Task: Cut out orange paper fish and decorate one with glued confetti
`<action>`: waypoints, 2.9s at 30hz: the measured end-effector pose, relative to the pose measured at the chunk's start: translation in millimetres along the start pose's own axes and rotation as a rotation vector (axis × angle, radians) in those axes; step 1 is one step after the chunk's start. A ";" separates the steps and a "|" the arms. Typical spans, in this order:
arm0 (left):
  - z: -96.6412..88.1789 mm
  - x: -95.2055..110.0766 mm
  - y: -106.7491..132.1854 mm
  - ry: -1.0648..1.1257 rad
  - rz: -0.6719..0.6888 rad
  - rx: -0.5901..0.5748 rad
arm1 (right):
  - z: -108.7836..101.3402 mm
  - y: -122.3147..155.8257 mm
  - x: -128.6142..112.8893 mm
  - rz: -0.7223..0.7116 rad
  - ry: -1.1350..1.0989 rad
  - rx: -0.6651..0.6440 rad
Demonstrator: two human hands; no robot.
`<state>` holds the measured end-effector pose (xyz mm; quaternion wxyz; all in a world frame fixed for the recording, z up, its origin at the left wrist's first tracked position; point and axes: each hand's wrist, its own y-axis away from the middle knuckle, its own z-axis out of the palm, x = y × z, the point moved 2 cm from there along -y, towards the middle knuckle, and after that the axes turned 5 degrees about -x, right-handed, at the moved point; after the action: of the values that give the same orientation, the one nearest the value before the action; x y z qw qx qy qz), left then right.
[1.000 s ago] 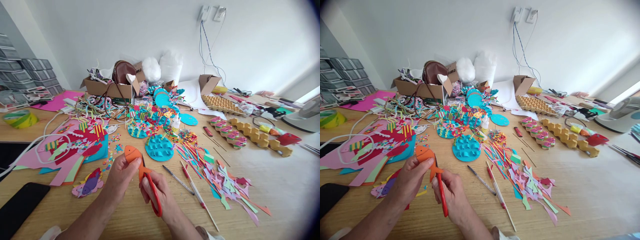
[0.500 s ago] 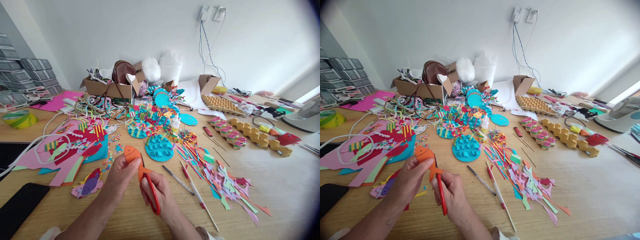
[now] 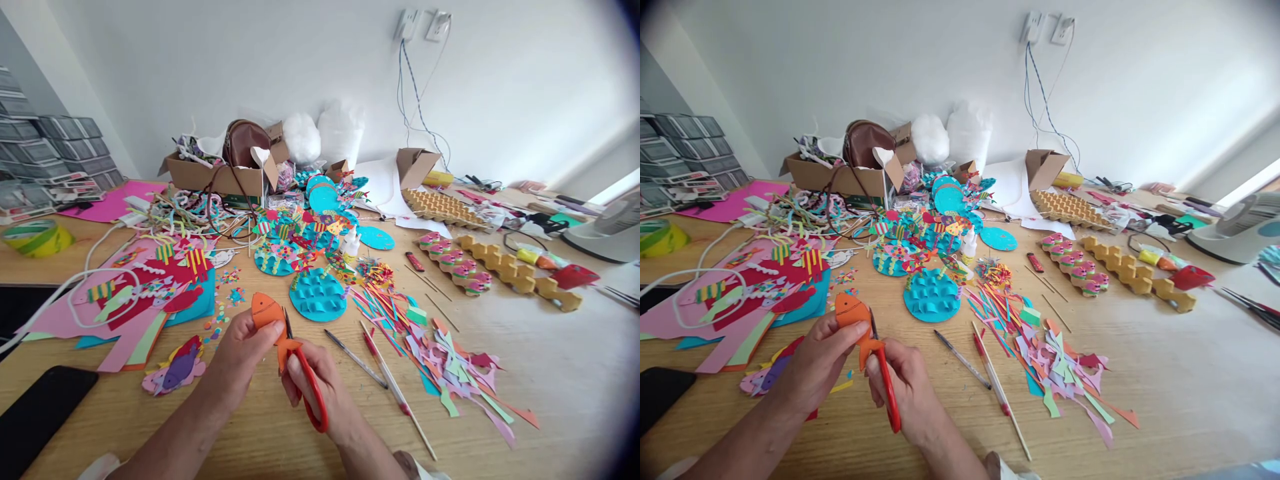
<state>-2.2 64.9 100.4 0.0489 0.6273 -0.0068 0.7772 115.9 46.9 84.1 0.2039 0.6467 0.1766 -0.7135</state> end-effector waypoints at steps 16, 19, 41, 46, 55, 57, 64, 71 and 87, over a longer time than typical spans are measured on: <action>-4.8 -1.0 -1.6 0.008 -0.017 -0.031 | -1.6 1.4 1.8 0.050 0.013 0.020; -8.4 2.5 -1.2 -0.022 -0.003 -0.014 | -7.4 1.3 2.8 0.029 -0.014 0.020; -4.4 9.3 4.0 -0.078 0.052 0.032 | -9.5 -3.7 -15.0 -0.030 -0.163 0.173; -5.5 12.0 3.6 -0.009 0.000 0.007 | -10.1 2.4 -4.3 0.065 -0.009 0.089; -6.1 3.6 -0.5 -0.015 0.039 -0.090 | 2.4 8.5 -8.2 0.019 -0.008 -0.016; -6.7 2.0 -0.8 -0.011 0.044 -0.088 | 2.2 7.8 -7.2 0.010 -0.005 -0.016; -2.6 4.2 -0.1 -0.018 0.060 -0.028 | 2.7 7.5 -5.1 0.023 -0.029 -0.003; 0.7 6.2 0.0 -0.079 0.081 0.058 | 4.0 7.9 -6.1 0.033 -0.035 0.017; 1.6 0.1 -1.6 -0.032 0.065 0.046 | 3.2 8.5 2.6 0.024 -0.009 0.042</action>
<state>-0.6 66.4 100.8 0.0091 0.6402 -0.0102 0.7681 117.5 37.9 81.9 0.1999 0.6496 0.1528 -0.7174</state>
